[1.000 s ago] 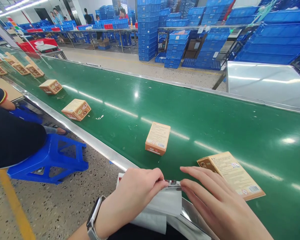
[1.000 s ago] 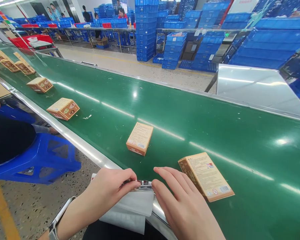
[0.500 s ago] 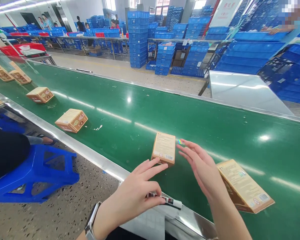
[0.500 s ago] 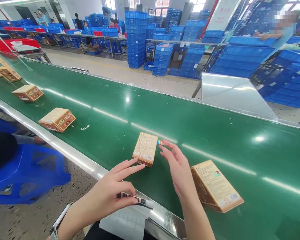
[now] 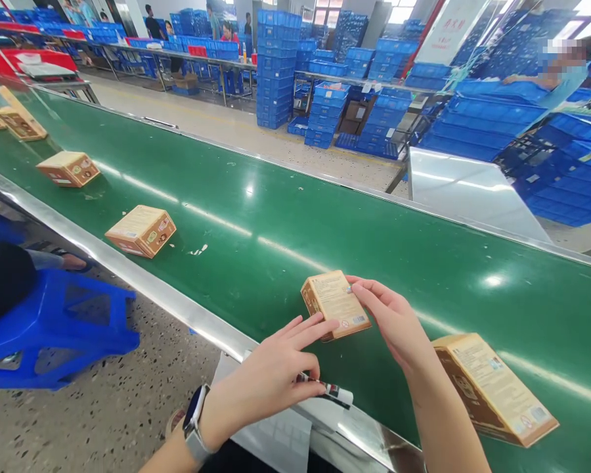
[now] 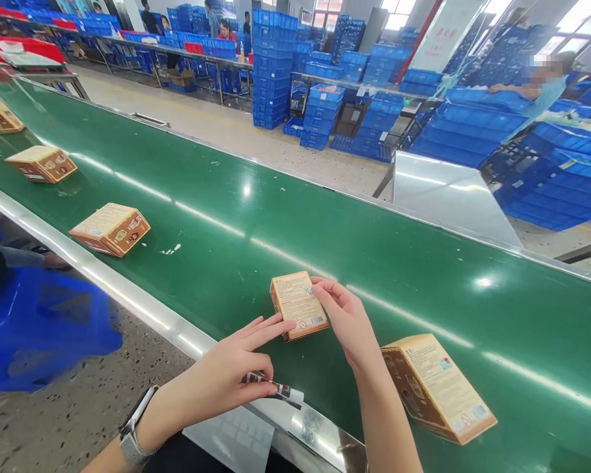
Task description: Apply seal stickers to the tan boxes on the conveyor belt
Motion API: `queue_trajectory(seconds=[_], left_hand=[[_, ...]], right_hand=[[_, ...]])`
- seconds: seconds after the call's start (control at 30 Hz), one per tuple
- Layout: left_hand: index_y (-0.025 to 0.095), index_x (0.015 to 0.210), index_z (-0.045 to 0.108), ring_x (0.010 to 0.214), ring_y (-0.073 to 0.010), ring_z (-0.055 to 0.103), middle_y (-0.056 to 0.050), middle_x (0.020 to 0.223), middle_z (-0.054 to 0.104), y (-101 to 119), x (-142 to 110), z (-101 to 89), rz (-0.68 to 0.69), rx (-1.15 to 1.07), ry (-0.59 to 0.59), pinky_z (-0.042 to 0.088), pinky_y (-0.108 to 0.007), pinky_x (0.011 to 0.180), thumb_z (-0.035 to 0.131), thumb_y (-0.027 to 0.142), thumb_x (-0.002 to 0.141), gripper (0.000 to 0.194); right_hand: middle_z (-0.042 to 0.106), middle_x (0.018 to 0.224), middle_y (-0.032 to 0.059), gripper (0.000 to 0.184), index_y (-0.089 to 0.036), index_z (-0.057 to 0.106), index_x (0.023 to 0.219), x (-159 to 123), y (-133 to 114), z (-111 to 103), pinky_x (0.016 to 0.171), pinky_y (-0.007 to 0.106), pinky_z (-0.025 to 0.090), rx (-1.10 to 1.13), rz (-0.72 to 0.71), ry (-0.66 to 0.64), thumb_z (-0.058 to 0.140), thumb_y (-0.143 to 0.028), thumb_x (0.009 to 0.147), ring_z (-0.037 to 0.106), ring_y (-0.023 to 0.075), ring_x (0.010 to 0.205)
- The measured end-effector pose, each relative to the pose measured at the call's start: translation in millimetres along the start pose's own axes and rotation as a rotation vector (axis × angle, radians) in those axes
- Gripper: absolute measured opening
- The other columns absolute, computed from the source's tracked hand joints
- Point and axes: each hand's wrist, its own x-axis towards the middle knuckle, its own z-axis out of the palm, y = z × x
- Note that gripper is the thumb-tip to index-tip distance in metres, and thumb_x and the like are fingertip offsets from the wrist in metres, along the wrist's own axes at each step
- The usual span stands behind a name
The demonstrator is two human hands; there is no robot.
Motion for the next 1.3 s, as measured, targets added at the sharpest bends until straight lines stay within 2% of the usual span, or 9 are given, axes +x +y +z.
queue_trajectory(seconds=[0.17, 0.37, 0.67, 0.77, 0.9, 1.0, 1.1, 1.2, 1.3], left_hand=[[0.018, 0.070, 0.067, 0.147, -0.0271, 0.041, -0.006, 0.157, 0.047, 2.5, 4.6, 4.2, 0.011, -0.042, -0.049, 0.035, -0.046, 0.123, 0.079, 0.021, 0.083, 0.018], [0.017, 0.071, 0.067, 0.149, -0.0260, 0.037, -0.005, 0.161, 0.041, 4.8, 10.7, 9.3, 0.032, -0.047, -0.129, 0.029, -0.041, 0.126, 0.077, 0.025, 0.087, 0.020], [0.017, 0.072, 0.067, 0.148, -0.0248, 0.039, -0.004, 0.162, 0.039, 11.3, 16.1, 16.8, 0.084, -0.046, -0.162, 0.028, -0.039, 0.127, 0.075, 0.029, 0.089, 0.022], [0.018, 0.072, 0.066, 0.149, -0.0231, 0.037, -0.001, 0.163, 0.037, 13.3, 18.8, 19.1, 0.108, -0.035, -0.171, 0.027, -0.038, 0.127, 0.073, 0.030, 0.091, 0.024], [0.018, 0.070, 0.066, 0.149, -0.0236, 0.038, 0.001, 0.163, 0.036, 15.4, 21.6, 24.6, 0.145, -0.011, -0.180, 0.026, -0.037, 0.127, 0.072, 0.033, 0.092, 0.027], [0.018, 0.071, 0.067, 0.149, -0.0245, 0.038, 0.002, 0.163, 0.036, 16.9, 24.1, 29.1, 0.178, 0.000, -0.176, 0.025, -0.036, 0.128, 0.070, 0.035, 0.093, 0.028], [0.017, 0.071, 0.069, 0.150, -0.0243, 0.036, 0.001, 0.163, 0.036, 19.1, 28.5, 32.3, 0.227, 0.003, -0.169, 0.021, -0.033, 0.129, 0.072, 0.031, 0.092, 0.025], [0.017, 0.070, 0.069, 0.148, -0.0248, 0.039, 0.001, 0.162, 0.039, 22.4, 32.9, 34.1, 0.254, 0.001, -0.161, 0.022, -0.032, 0.128, 0.074, 0.030, 0.090, 0.024], [0.017, 0.071, 0.067, 0.138, -0.0251, 0.053, -0.003, 0.157, 0.048, 26.5, 32.8, 31.7, 0.238, -0.030, -0.137, 0.035, -0.034, 0.121, 0.073, 0.032, 0.091, 0.026]], right_hand=[[0.072, 0.118, 0.0106, 0.057, -0.020, 0.069, 0.075, -6.3, 4.1, -5.2, 0.076, 0.033, 0.051, -0.050, -0.009, 0.031, 0.083, -0.073, 0.057, 0.064, 0.0291, 0.099], [0.072, 0.117, 0.0106, 0.057, -0.021, 0.068, 0.075, -8.2, 7.0, -11.1, 0.068, 0.032, 0.050, -0.099, -0.014, 0.079, 0.081, -0.074, 0.056, 0.064, 0.0274, 0.090], [0.072, 0.114, 0.0127, 0.057, -0.020, 0.068, 0.074, -15.5, 2.7, -28.3, 0.060, 0.030, 0.051, -0.162, 0.000, 0.111, 0.080, -0.073, 0.054, 0.064, 0.0253, 0.082], [0.071, 0.116, 0.0137, 0.057, -0.020, 0.067, 0.074, -16.4, 3.3, -36.0, 0.058, 0.030, 0.051, -0.225, -0.020, 0.108, 0.077, -0.073, 0.058, 0.064, 0.0250, 0.080], [0.072, 0.106, 0.0138, 0.053, -0.021, 0.064, 0.079, -20.4, 9.4, -41.9, 0.057, 0.034, 0.051, -0.365, -0.073, 0.135, 0.066, -0.072, 0.067, 0.066, 0.0264, 0.075], [0.071, 0.110, 0.0141, 0.047, -0.022, 0.062, 0.080, -26.8, 15.7, -41.6, 0.070, 0.043, 0.053, -0.446, -0.135, 0.241, 0.061, -0.068, 0.072, 0.067, 0.0306, 0.085], [0.069, 0.112, 0.0147, 0.043, -0.022, 0.063, 0.085, -31.2, 20.3, -40.4, 0.083, 0.050, 0.050, -0.530, -0.217, 0.395, 0.060, -0.064, 0.075, 0.065, 0.0323, 0.094], [0.070, 0.102, 0.0141, 0.050, -0.020, 0.061, 0.103, -31.4, 20.5, -43.4, 0.076, 0.048, 0.052, -0.596, -0.226, 0.551, 0.062, -0.062, 0.076, 0.067, 0.0315, 0.087], [0.071, 0.097, 0.0144, 0.049, -0.018, 0.060, 0.106, -36.1, 14.9, -50.8, 0.064, 0.042, 0.052, -0.643, -0.268, 0.654, 0.058, -0.058, 0.078, 0.069, 0.0308, 0.080]])
